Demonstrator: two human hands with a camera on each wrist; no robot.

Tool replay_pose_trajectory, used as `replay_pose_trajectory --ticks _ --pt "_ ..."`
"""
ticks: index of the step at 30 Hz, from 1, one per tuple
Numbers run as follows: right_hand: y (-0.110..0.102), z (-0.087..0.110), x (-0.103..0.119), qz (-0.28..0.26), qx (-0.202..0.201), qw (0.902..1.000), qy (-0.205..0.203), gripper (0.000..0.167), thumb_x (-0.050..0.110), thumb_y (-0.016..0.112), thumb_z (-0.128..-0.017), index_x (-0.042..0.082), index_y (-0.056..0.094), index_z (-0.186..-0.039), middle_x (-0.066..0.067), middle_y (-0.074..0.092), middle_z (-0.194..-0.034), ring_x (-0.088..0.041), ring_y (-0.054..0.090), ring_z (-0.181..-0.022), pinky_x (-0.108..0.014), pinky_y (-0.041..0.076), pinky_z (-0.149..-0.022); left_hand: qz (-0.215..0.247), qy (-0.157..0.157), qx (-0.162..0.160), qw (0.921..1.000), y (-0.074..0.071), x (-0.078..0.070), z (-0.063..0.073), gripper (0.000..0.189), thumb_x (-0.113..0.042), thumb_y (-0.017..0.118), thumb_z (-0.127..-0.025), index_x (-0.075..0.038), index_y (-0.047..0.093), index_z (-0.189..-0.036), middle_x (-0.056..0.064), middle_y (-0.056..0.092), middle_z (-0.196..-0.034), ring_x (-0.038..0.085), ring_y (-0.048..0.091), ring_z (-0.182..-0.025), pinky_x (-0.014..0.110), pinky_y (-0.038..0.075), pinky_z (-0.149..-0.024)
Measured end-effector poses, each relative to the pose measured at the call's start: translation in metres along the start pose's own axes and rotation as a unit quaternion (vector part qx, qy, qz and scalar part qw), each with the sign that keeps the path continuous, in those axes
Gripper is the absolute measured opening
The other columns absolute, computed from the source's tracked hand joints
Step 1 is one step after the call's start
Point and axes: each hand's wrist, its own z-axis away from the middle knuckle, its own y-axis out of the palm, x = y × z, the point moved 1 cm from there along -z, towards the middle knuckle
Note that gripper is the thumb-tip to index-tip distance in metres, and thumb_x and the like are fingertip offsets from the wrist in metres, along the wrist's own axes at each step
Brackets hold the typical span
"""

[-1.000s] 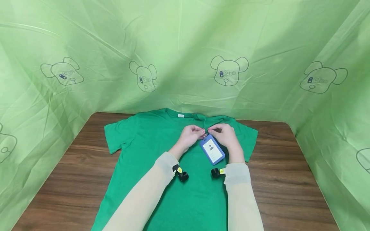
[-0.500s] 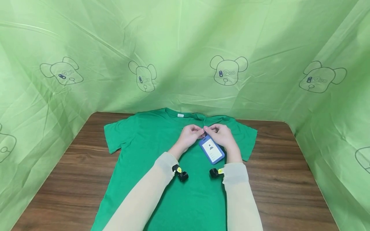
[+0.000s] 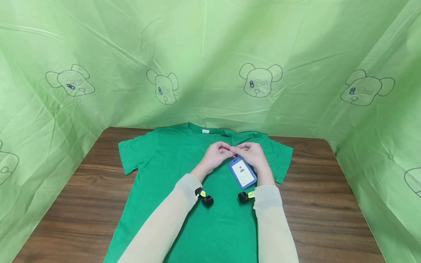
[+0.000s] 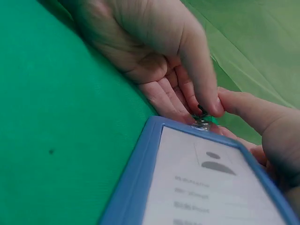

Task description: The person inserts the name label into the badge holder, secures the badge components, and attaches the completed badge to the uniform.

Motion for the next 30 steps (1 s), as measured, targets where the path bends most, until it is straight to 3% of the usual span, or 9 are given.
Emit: replay_pose_trajectory --ticks 5,9,12,17,25,30 --pt "-0.002 0.001 -0.002 -0.025 0.005 0.9997 -0.005 0.045 0.033 0.083 -0.1 -0.003 0.077 -0.127 -0.01 0.082 -0.111 -0.017 0.075 -0.093 -0.024 0.06 -0.081 0.04 0.002 0.014 0.9991 -0.001 -0.002 0.001 0.016 -0.006 0.076 -0.102 -0.005 0.07 -0.117 0.005 0.077 -0.102 0.016 0.077 -0.093 0.03 0.062 -0.088" --pt "-0.005 0.001 -0.004 -0.04 0.015 0.9991 -0.005 0.044 0.028 0.083 -0.1 -0.004 0.075 -0.129 -0.01 0.082 -0.11 -0.016 0.077 -0.093 -0.024 0.061 -0.083 0.072 0.025 0.023 0.9968 0.0 -0.002 0.0 0.025 0.005 0.067 -0.104 0.001 0.066 -0.129 0.012 0.07 -0.107 0.021 0.077 -0.093 0.032 0.065 -0.087" --pt "-0.008 0.0 -0.006 -0.046 0.028 0.9985 -0.007 0.044 0.027 0.084 -0.1 -0.003 0.074 -0.13 -0.009 0.081 -0.109 -0.017 0.077 -0.094 -0.025 0.062 -0.084 0.017 0.048 0.025 0.9984 0.001 -0.002 -0.001 0.031 0.004 0.067 -0.106 -0.006 0.068 -0.135 0.009 0.07 -0.109 0.017 0.076 -0.093 0.03 0.065 -0.086" --pt "-0.011 0.0 -0.007 -0.051 0.044 0.9976 -0.016 0.041 0.023 0.082 -0.102 -0.004 0.072 -0.131 -0.008 0.081 -0.107 -0.016 0.077 -0.095 -0.025 0.062 -0.084 -0.083 0.067 0.02 0.9941 0.002 -0.001 -0.002 0.027 -0.005 0.07 -0.107 -0.018 0.075 -0.13 0.0 0.073 -0.106 0.007 0.074 -0.088 0.025 0.062 -0.082" --pt "-0.012 0.002 -0.008 -0.034 0.05 0.9978 -0.027 0.041 0.024 0.082 -0.101 -0.003 0.072 -0.131 -0.01 0.081 -0.111 -0.015 0.077 -0.098 -0.025 0.061 -0.085 -0.099 0.072 0.015 0.9924 0.004 -0.002 -0.003 0.018 -0.002 0.071 -0.105 -0.009 0.078 -0.12 0.002 0.074 -0.106 0.005 0.074 -0.086 0.023 0.061 -0.08" --pt "-0.013 0.005 -0.006 -0.022 0.053 0.9977 -0.036 0.043 0.023 0.083 -0.101 -0.003 0.071 -0.133 -0.016 0.08 -0.116 -0.017 0.077 -0.101 -0.024 0.06 -0.086 -0.116 0.07 0.011 0.9907 0.004 -0.003 -0.002 0.019 -0.005 0.073 -0.105 -0.012 0.079 -0.122 0.001 0.073 -0.106 0.006 0.073 -0.087 0.023 0.061 -0.08"
